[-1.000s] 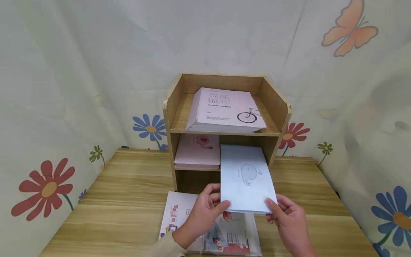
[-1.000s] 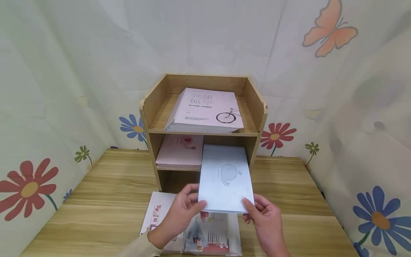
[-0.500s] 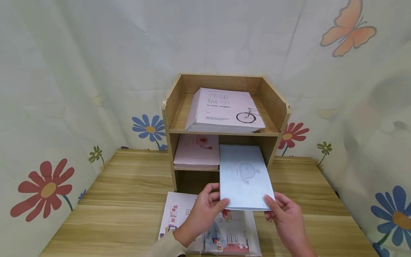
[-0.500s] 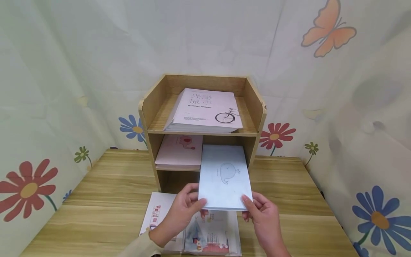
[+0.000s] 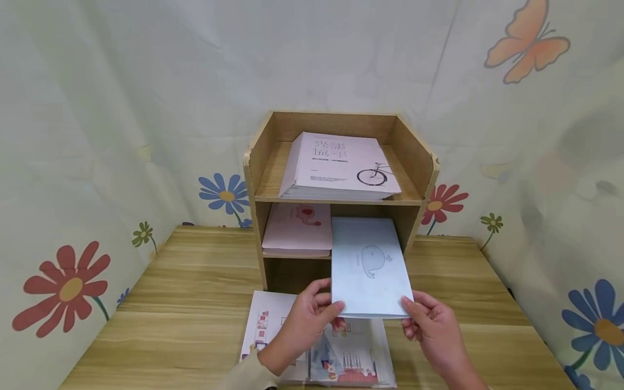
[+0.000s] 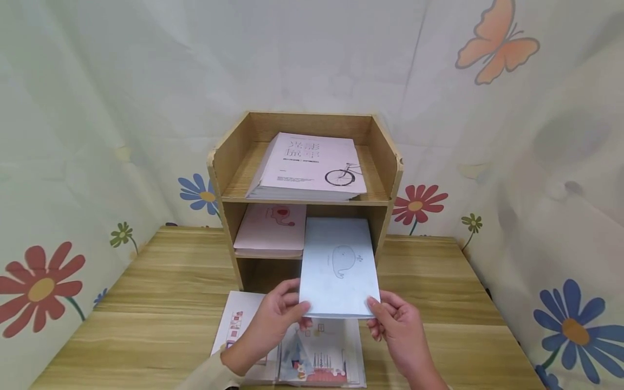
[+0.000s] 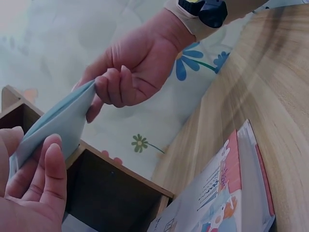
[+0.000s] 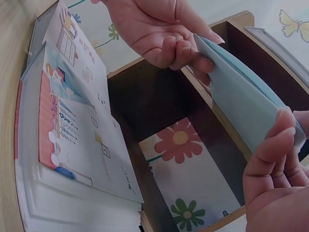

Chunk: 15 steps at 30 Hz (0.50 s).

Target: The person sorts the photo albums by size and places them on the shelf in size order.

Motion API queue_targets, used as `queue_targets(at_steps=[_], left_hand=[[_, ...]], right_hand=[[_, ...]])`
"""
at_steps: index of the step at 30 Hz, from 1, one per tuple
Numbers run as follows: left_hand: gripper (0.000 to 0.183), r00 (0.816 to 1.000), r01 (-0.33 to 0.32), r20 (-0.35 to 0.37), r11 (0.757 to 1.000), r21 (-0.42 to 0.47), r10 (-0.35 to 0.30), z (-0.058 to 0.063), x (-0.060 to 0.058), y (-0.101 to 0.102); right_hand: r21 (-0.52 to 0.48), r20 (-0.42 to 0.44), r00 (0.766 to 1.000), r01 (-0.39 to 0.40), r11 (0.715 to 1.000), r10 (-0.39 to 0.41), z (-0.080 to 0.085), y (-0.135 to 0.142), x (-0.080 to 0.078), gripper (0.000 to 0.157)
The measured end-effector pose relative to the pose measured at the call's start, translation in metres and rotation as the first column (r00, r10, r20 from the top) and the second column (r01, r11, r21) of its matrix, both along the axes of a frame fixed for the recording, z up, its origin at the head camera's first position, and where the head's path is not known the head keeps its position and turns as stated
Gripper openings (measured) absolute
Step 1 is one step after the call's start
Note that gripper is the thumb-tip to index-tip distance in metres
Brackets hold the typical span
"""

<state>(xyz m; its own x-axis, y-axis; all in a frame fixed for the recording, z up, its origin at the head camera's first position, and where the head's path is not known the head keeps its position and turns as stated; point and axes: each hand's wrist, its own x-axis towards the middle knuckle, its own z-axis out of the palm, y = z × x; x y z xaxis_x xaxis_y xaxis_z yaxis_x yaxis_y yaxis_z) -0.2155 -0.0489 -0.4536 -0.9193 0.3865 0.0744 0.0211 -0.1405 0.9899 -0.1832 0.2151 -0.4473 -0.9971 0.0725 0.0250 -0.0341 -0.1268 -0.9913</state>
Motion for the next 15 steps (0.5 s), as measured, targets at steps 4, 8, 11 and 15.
queue_targets(at_steps=[4,8,11,15], left_hand=[[0.054,0.999,-0.04,-0.014,0.999,-0.03,0.039,0.0,0.003,0.0],[0.045,0.997,-0.076,-0.015,0.997,-0.025,0.075,0.004,0.007,0.001],[0.042,0.995,-0.097,-0.009,0.995,-0.015,0.097,0.006,0.009,0.002],[0.041,0.994,-0.107,0.009,0.994,-0.011,0.107,0.008,0.01,0.002]], right_hand=[[0.031,-0.006,0.999,-0.038,0.999,0.038,0.0,0.004,-0.001,0.008],[0.032,-0.006,0.995,-0.098,0.995,0.098,0.002,0.009,-0.001,0.008],[-0.013,-0.053,0.98,-0.192,0.981,0.191,0.001,0.015,-0.002,0.012],[-0.061,-0.123,0.95,-0.296,0.953,0.287,-0.001,0.021,-0.003,0.019]])
